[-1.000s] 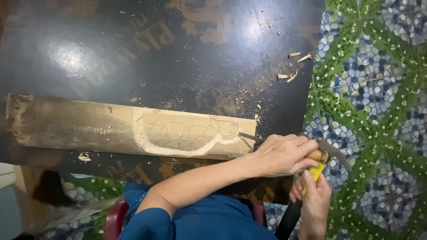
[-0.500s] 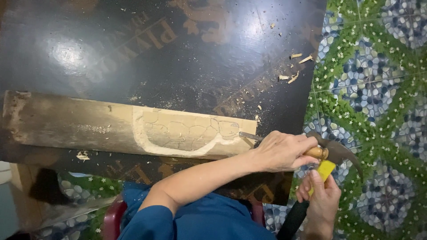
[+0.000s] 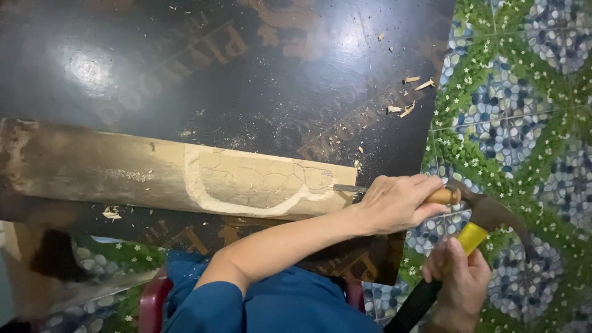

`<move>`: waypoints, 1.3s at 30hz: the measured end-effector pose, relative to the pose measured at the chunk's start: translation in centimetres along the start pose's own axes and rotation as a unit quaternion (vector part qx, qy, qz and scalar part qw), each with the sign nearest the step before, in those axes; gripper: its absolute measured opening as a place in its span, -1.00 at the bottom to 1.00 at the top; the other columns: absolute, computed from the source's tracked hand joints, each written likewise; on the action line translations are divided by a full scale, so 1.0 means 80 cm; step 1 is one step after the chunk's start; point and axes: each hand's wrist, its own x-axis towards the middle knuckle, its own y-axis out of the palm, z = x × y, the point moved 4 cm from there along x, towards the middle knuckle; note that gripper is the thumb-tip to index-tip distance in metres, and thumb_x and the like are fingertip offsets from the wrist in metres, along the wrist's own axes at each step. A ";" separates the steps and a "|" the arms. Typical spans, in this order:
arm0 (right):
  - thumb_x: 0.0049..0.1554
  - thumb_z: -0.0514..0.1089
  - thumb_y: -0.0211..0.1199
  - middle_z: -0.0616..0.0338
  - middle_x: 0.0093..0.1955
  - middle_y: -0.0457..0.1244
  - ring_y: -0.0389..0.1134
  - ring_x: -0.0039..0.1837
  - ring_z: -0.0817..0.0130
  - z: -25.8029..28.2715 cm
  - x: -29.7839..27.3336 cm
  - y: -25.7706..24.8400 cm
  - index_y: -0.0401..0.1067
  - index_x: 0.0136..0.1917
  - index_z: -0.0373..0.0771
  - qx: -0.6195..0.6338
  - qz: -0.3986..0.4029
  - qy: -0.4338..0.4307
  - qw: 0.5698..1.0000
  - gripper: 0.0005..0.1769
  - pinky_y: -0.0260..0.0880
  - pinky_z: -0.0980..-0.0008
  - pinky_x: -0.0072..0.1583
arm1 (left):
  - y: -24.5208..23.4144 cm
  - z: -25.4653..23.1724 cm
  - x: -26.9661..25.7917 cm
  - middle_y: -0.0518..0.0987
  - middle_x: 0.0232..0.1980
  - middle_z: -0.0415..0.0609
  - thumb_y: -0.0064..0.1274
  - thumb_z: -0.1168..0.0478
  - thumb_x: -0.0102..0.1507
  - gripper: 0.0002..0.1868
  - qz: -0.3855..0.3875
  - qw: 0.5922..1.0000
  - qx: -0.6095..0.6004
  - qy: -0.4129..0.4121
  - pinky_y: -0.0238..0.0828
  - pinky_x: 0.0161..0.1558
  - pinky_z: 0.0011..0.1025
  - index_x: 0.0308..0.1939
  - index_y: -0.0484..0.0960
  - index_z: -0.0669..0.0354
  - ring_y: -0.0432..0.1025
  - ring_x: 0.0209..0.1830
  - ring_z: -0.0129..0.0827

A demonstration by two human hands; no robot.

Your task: Carving a design into a wooden plank using a hammer and a chisel.

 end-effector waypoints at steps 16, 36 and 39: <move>0.39 -0.15 0.06 0.29 -0.37 0.09 0.02 -0.42 0.53 0.043 0.003 0.024 0.30 0.00 -0.25 -0.004 0.035 -0.021 0.999 -0.86 0.09 0.49 -0.37 | -0.004 0.034 0.029 0.55 -0.30 -0.12 0.02 0.02 0.30 -0.75 -0.141 0.982 0.083 -0.092 0.32 -0.59 -0.36 -0.09 0.42 0.06 0.43 -0.59 -0.29; 0.36 -0.18 0.02 0.23 -0.44 0.09 0.06 -0.49 0.49 -0.070 0.000 0.011 0.31 0.14 -0.33 0.076 0.068 0.036 0.994 -0.83 0.06 0.46 -0.49 | -0.069 -0.066 -0.042 0.51 -0.31 -0.15 0.14 0.36 0.23 -0.82 -0.008 0.990 0.023 0.136 0.32 -0.28 -0.45 -0.17 0.46 0.09 0.36 -0.37 -0.39; 0.31 -0.25 0.07 0.20 -0.41 0.08 0.04 -0.45 0.45 -0.039 -0.021 0.018 0.33 0.03 -0.35 0.033 0.038 0.047 0.998 -0.89 0.06 0.43 -0.46 | -0.082 -0.050 -0.036 0.53 -0.37 -0.17 0.21 0.47 0.18 -0.76 -0.040 0.986 0.048 0.152 0.30 -0.41 -0.56 -0.27 0.47 0.10 0.37 -0.43 -0.47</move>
